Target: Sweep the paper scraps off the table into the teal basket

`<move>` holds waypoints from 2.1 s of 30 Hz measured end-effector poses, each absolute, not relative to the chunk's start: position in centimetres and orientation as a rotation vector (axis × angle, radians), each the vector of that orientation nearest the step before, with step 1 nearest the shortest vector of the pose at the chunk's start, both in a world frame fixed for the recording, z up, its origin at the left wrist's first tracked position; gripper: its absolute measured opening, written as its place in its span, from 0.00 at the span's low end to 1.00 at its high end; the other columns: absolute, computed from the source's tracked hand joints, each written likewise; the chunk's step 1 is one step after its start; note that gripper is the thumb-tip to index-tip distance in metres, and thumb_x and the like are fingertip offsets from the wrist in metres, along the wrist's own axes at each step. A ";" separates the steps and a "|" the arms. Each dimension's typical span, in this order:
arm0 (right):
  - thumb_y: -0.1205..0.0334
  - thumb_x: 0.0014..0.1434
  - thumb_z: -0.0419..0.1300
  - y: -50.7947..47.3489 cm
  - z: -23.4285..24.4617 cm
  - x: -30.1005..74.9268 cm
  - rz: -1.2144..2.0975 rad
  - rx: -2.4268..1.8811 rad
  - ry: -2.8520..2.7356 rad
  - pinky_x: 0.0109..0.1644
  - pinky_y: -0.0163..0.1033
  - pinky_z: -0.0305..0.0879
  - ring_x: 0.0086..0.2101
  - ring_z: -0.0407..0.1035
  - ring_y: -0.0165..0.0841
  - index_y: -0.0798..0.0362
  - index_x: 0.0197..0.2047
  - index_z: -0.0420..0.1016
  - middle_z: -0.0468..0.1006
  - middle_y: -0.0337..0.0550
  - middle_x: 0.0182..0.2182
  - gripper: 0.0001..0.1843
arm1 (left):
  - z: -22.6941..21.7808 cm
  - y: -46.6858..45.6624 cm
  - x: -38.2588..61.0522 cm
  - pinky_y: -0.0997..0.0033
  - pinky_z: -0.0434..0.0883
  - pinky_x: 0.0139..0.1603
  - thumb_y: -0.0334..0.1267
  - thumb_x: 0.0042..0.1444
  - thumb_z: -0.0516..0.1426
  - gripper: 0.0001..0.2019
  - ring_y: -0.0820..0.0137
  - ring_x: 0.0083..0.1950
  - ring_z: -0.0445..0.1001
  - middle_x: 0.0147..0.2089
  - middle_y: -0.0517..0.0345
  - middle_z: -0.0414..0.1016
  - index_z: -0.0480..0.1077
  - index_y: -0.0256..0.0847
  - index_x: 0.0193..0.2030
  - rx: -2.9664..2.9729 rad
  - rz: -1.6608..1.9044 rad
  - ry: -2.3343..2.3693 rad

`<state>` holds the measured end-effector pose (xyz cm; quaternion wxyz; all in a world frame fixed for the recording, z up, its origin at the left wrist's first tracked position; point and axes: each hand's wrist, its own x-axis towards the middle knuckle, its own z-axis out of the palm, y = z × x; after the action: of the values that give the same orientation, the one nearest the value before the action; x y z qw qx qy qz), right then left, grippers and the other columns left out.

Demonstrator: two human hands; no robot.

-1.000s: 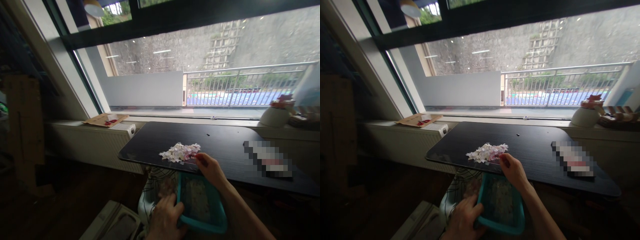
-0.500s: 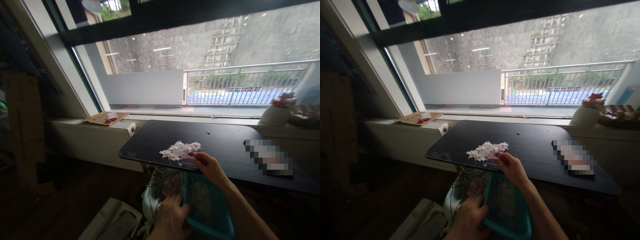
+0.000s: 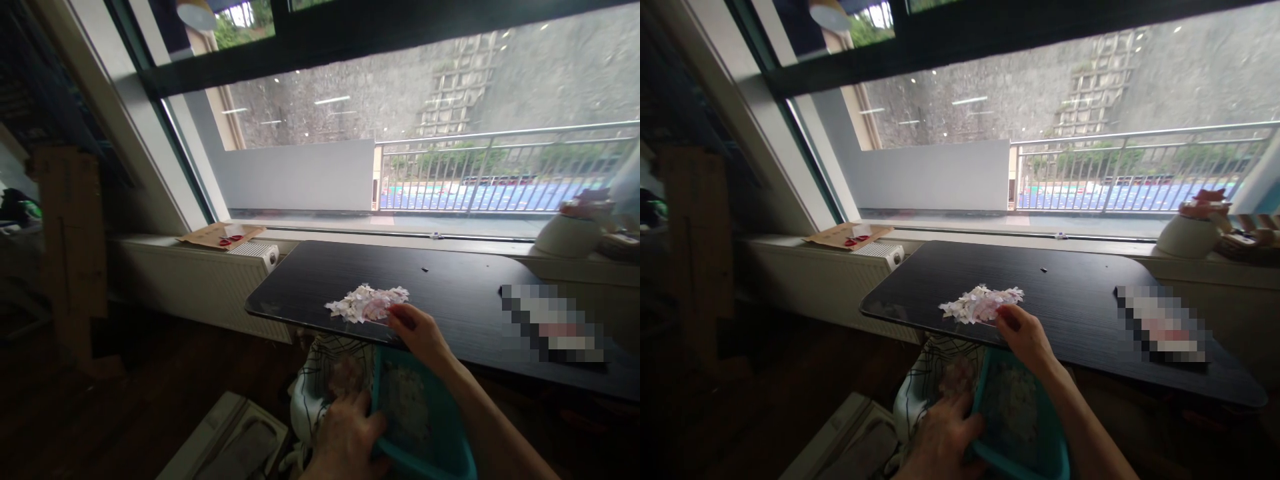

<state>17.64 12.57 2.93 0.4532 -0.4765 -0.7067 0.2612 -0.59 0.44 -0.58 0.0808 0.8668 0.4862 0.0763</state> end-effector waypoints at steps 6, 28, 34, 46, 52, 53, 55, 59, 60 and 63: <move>0.56 0.56 0.56 12.8 3.0 14.8 0.570 -1.168 -1.814 0.34 0.36 0.65 0.27 0.69 0.31 0.52 0.40 0.76 0.78 0.40 0.29 0.13 | -0.7 0.1 -0.8 0.59 0.68 0.45 0.45 0.43 0.63 0.14 0.55 0.45 0.69 0.43 0.52 0.68 0.72 0.45 0.37 2.610 0.332 1.438; 0.57 0.56 0.57 12.5 3.1 14.8 0.523 -1.175 -1.841 0.34 0.35 0.66 0.28 0.71 0.32 0.53 0.40 0.77 0.80 0.41 0.29 0.13 | -0.4 0.1 -0.9 0.62 0.66 0.44 0.45 0.44 0.63 0.12 0.56 0.46 0.68 0.43 0.56 0.68 0.70 0.46 0.35 2.558 0.348 1.442; 0.56 0.55 0.57 12.5 3.2 14.8 0.527 -1.173 -1.842 0.34 0.35 0.67 0.28 0.72 0.32 0.53 0.39 0.78 0.80 0.42 0.29 0.13 | -0.2 -0.1 -0.8 0.64 0.66 0.42 0.45 0.46 0.62 0.12 0.58 0.45 0.68 0.43 0.55 0.68 0.70 0.46 0.37 2.567 0.334 1.443; 0.55 0.56 0.56 12.4 3.3 14.8 0.551 -1.177 -1.839 0.35 0.37 0.68 0.29 0.72 0.33 0.53 0.40 0.78 0.81 0.43 0.31 0.14 | 0.3 -0.2 -0.8 0.64 0.66 0.42 0.45 0.45 0.63 0.12 0.58 0.44 0.68 0.43 0.56 0.68 0.69 0.45 0.35 2.553 0.344 1.448; 0.55 0.55 0.57 12.3 3.3 14.6 0.586 -1.151 -1.852 0.34 0.35 0.68 0.28 0.72 0.32 0.53 0.39 0.78 0.81 0.42 0.31 0.14 | 0.5 -0.2 -0.8 0.61 0.66 0.45 0.45 0.46 0.63 0.12 0.58 0.45 0.68 0.43 0.55 0.68 0.69 0.45 0.35 2.566 0.335 1.433; 0.55 0.55 0.57 12.3 3.4 14.6 0.587 -1.152 -1.848 0.34 0.36 0.68 0.29 0.72 0.32 0.53 0.40 0.78 0.81 0.42 0.31 0.15 | 0.6 -0.2 -0.8 0.61 0.66 0.44 0.45 0.46 0.63 0.11 0.57 0.45 0.68 0.43 0.55 0.68 0.69 0.45 0.35 2.563 0.331 1.437; 0.54 0.55 0.57 12.3 3.4 14.6 0.588 -1.156 -1.846 0.34 0.36 0.68 0.29 0.72 0.33 0.53 0.40 0.78 0.81 0.42 0.31 0.15 | 0.7 -0.3 -0.8 0.62 0.66 0.43 0.45 0.47 0.62 0.11 0.57 0.45 0.68 0.42 0.55 0.68 0.69 0.45 0.35 2.548 0.317 1.449; 0.55 0.54 0.58 12.3 3.4 14.7 0.621 -1.134 -1.873 0.33 0.36 0.68 0.28 0.72 0.33 0.51 0.38 0.79 0.81 0.40 0.29 0.13 | 0.8 -0.2 -0.7 0.62 0.66 0.43 0.44 0.47 0.62 0.11 0.57 0.45 0.68 0.43 0.55 0.68 0.69 0.45 0.35 2.548 0.304 1.438; 0.55 0.54 0.58 12.3 3.4 14.8 0.633 -1.130 -1.873 0.34 0.36 0.68 0.29 0.72 0.33 0.51 0.38 0.79 0.81 0.41 0.30 0.13 | 0.8 -0.2 -0.7 0.62 0.66 0.43 0.44 0.47 0.63 0.11 0.57 0.46 0.68 0.43 0.55 0.68 0.69 0.45 0.35 2.551 0.309 1.434; 0.56 0.54 0.58 12.3 3.4 14.7 0.652 -1.132 -1.848 0.34 0.36 0.68 0.29 0.72 0.33 0.52 0.40 0.78 0.81 0.42 0.32 0.14 | 0.7 -0.2 -0.7 0.62 0.66 0.43 0.44 0.47 0.62 0.11 0.57 0.45 0.68 0.43 0.55 0.68 0.69 0.45 0.35 2.549 0.315 1.437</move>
<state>14.73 12.33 3.36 0.4253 -0.4526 -0.7391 0.2608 -0.75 -0.17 0.69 0.0988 0.8618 0.4859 0.1066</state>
